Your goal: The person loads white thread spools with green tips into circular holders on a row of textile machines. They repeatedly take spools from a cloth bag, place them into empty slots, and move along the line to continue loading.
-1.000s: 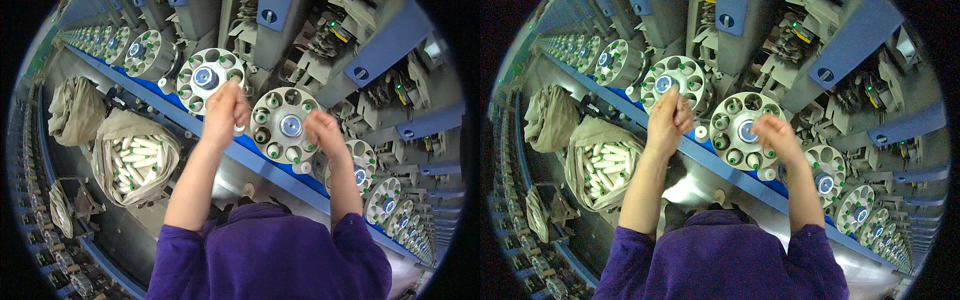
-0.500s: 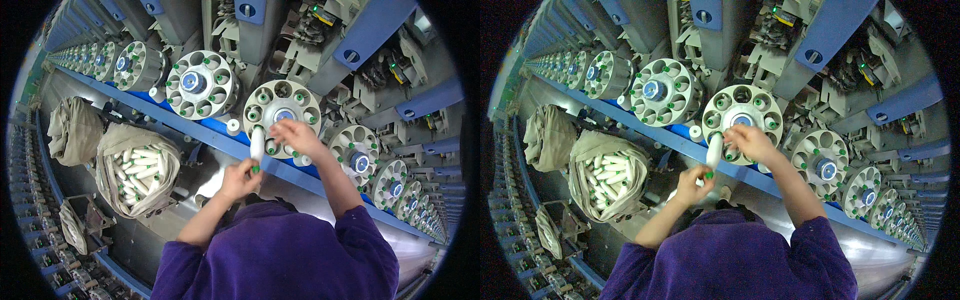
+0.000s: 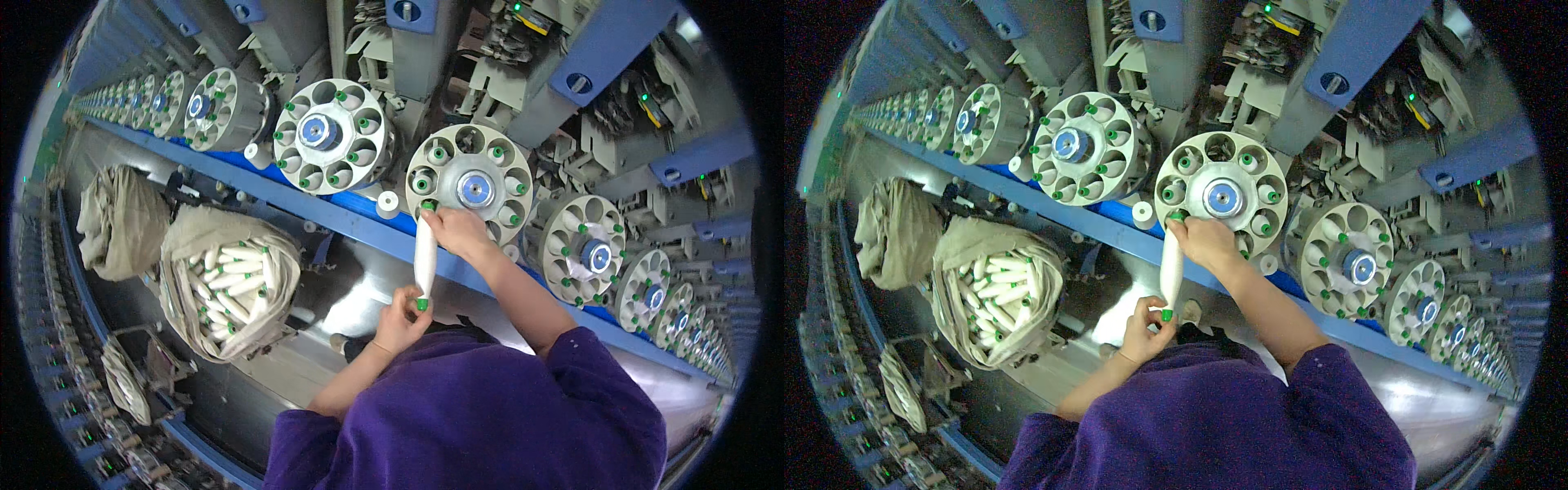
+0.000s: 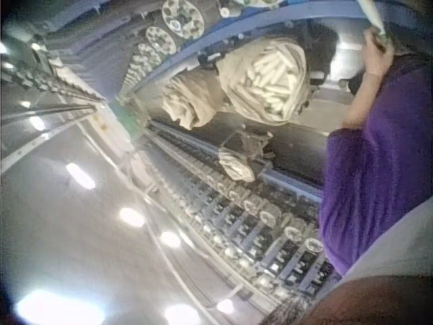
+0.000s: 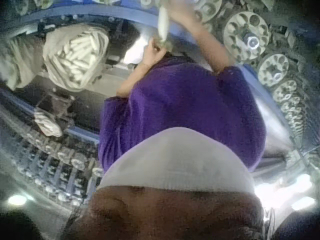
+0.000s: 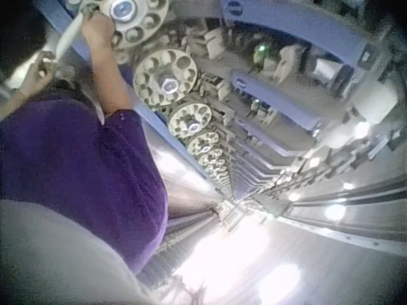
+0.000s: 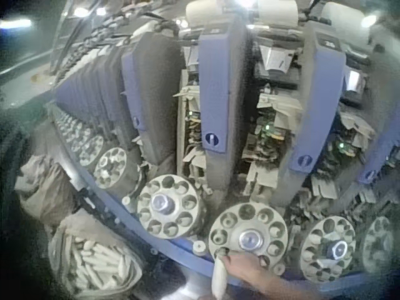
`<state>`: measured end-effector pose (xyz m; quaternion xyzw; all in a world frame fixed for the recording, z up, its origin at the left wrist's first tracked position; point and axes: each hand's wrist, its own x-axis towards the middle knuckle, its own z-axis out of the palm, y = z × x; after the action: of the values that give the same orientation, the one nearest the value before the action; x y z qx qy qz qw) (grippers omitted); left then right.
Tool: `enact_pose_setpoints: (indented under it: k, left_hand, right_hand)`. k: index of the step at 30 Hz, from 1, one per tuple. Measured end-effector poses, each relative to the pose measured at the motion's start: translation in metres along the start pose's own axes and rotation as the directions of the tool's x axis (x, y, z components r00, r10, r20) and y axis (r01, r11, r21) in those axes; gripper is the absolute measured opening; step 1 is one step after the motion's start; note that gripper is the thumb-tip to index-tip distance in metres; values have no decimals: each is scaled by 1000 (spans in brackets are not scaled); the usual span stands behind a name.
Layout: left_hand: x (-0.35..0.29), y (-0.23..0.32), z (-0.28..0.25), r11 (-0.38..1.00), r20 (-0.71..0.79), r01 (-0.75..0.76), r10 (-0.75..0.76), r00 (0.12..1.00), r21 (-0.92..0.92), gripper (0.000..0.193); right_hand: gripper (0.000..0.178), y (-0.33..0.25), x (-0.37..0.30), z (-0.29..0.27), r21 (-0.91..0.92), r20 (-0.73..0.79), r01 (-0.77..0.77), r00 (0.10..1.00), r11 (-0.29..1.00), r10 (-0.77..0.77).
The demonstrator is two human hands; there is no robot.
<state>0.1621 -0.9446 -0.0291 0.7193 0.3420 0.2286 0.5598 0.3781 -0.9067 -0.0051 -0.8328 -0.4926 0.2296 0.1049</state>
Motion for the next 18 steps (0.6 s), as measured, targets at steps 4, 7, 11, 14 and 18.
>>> enact_pose_setpoints:
  k: [4, 7, 11, 14, 18]
  left_hand:
    - [-5, -1, -9, 867, 94, 243, -225, 970, -434, 34]
    - [7, 9, -17, 623, 188, 314, -261, 947, -716, 23]
    - [49, 32, -13, 444, 288, 382, -266, 920, -811, 35]
    - [74, 42, -4, 437, 276, 358, -242, 930, -825, 51]
    - [61, 22, -20, 498, 325, 445, -312, 893, -745, 59]
  right_hand:
    - [32, 5, 3, 6, 122, -8, 166, 986, 979, -166]
    - [25, 23, -7, -3, 651, 55, 3, 997, 759, -51]
    - [19, 44, -43, -43, 837, -174, 112, 983, 535, 66]
    - [17, 48, -59, -78, 864, -411, 296, 881, 407, 233]
    - [16, 51, -39, -89, 723, -687, 538, 623, 433, 373]
